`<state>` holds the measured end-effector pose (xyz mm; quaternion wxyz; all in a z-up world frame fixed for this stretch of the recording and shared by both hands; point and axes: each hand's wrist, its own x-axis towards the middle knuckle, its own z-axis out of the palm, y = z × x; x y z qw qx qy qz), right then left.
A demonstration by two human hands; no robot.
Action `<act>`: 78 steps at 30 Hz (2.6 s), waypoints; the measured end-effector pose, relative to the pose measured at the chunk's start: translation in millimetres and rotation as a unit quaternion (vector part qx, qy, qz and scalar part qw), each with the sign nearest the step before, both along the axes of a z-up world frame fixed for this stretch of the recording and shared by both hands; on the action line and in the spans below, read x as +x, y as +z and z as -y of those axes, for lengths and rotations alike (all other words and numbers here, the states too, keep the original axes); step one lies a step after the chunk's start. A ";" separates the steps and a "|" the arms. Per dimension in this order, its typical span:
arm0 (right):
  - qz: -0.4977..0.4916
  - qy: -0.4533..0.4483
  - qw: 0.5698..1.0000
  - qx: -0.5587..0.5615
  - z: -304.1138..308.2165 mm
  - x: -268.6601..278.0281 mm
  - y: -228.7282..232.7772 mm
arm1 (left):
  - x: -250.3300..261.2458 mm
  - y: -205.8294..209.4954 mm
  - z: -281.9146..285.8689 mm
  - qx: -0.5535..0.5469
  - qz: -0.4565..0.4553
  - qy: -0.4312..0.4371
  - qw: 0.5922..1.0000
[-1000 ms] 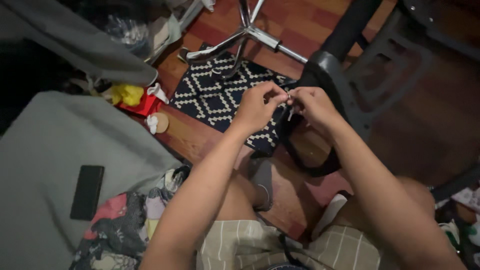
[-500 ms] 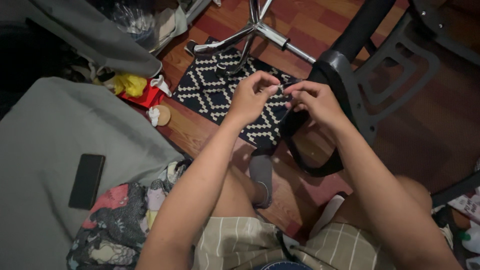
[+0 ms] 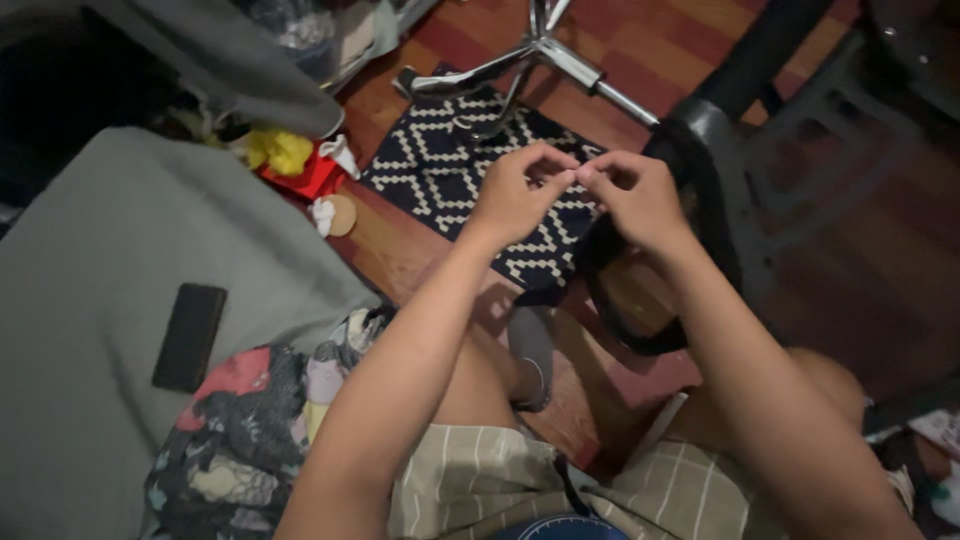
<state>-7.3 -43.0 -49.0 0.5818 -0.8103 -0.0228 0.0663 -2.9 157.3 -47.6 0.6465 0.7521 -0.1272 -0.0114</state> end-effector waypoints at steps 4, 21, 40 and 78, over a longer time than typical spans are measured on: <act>0.016 0.002 0.999 0.030 2.1 -0.1 0.3 | 4.0 1.4 1.6 0.047 0.041 0.013 0.998; -0.011 -0.013 0.998 0.054 17.7 -9.2 17.2 | 1.2 7.5 17.3 0.048 0.041 -0.012 0.998; -0.066 0.026 0.996 0.049 -23.5 27.0 -80.4 | 36.8 -96.5 -71.4 0.159 0.004 0.031 0.987; 0.001 -0.089 0.996 0.023 146.7 -14.8 20.9 | 31.1 -25.9 90.7 0.249 -0.185 -0.112 0.944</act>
